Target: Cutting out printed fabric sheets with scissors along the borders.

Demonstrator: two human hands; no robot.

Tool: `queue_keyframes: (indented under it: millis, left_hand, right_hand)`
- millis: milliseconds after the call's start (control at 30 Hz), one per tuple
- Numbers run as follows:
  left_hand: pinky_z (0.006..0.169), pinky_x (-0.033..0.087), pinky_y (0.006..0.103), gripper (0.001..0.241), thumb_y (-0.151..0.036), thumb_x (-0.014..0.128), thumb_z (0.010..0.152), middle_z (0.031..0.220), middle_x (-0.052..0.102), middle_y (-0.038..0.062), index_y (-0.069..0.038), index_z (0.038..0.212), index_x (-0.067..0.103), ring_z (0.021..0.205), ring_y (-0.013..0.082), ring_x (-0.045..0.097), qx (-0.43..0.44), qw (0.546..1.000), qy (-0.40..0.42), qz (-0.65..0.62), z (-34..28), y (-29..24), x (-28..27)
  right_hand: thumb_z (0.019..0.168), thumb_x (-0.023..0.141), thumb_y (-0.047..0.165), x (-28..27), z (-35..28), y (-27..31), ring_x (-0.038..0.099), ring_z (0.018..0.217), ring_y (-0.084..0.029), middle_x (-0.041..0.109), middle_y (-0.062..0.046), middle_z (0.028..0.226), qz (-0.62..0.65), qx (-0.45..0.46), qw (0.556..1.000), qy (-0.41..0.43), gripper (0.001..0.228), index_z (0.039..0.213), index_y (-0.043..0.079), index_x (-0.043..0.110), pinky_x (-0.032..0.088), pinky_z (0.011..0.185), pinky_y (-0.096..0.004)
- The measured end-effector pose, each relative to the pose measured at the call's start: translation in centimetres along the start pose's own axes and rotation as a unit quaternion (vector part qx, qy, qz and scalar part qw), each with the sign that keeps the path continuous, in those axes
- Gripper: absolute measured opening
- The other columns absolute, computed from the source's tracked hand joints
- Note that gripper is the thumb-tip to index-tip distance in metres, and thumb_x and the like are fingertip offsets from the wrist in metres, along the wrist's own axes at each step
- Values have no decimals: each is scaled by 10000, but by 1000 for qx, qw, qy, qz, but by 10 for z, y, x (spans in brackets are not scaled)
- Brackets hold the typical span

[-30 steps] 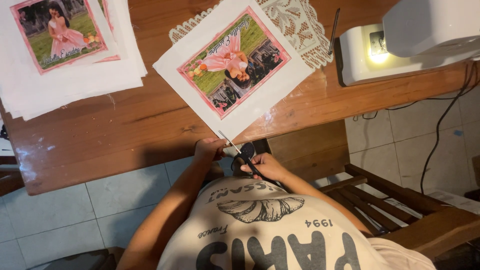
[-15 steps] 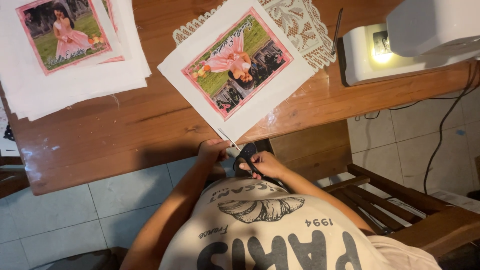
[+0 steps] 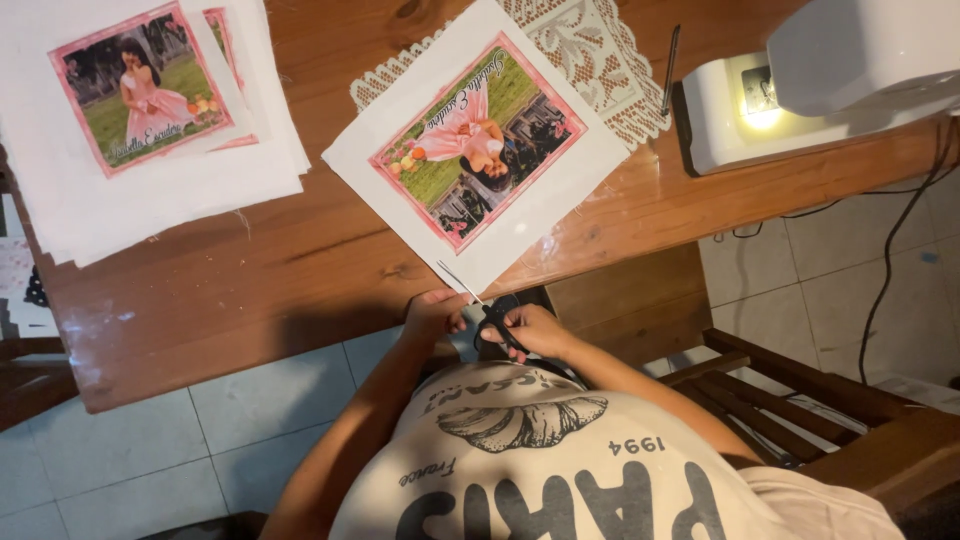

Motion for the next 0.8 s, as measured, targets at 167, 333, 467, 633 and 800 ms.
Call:
queue_keyframes:
  millis: [167, 333, 467, 633, 800]
  left_hand:
    - [450, 521, 239, 444, -172, 848, 829, 515, 519, 131, 91, 1106, 621, 469, 245, 672, -11, 1000, -9, 22, -2, 0, 0]
    - [438, 502, 230, 474, -172, 833, 837, 509, 534, 140, 90, 1161, 606, 470, 252, 682, -17, 997, -15, 75, 6, 9, -4]
    - [466, 512, 238, 527, -200, 811, 855, 514, 528, 132, 112, 1216, 588, 490, 249, 684, -25, 996, -5, 91, 6, 10, -4]
    - [494, 523, 243, 550, -211, 797, 869, 514, 541, 117, 118, 1251, 577, 503, 241, 691, -31, 992, -9, 119, 3, 8, -3]
    - [494, 566, 253, 364, -171, 741, 871, 520, 569, 131, 56, 1151, 692, 514, 235, 704, -28, 990, -18, 140, 1, 9, -4]
  right_hand:
    - [837, 751, 213, 1, 2, -1, 681, 425, -194, 664, -135, 509, 4, 8, 1000, -3, 241, 671, 51, 687, 532, 473, -250]
    - [817, 767, 203, 5, -8, 37, 672, 437, -216, 660, -164, 534, 8, 4, 1000, 18, 242, 690, 28, 657, 535, 508, -264]
    - [797, 817, 277, 6, -11, 43, 679, 453, -197, 665, -153, 543, -1, 24, 1000, 9, 314, 688, 27, 660, 539, 512, -252]
    - [801, 793, 216, 5, -6, 41, 683, 442, -205, 655, -150, 522, 6, 35, 999, 2, 257, 678, 30, 664, 540, 483, -263]
    - [807, 817, 381, 9, 0, 61, 703, 492, -220, 682, -173, 575, -17, 23, 999, 23, 409, 746, 11, 653, 566, 553, -275]
Point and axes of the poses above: each hand's wrist, its own z-axis towards the middle knuckle, its own x-axis out of the palm, y = z × x, the point moved 7 cm from there along z, towards the middle knuckle
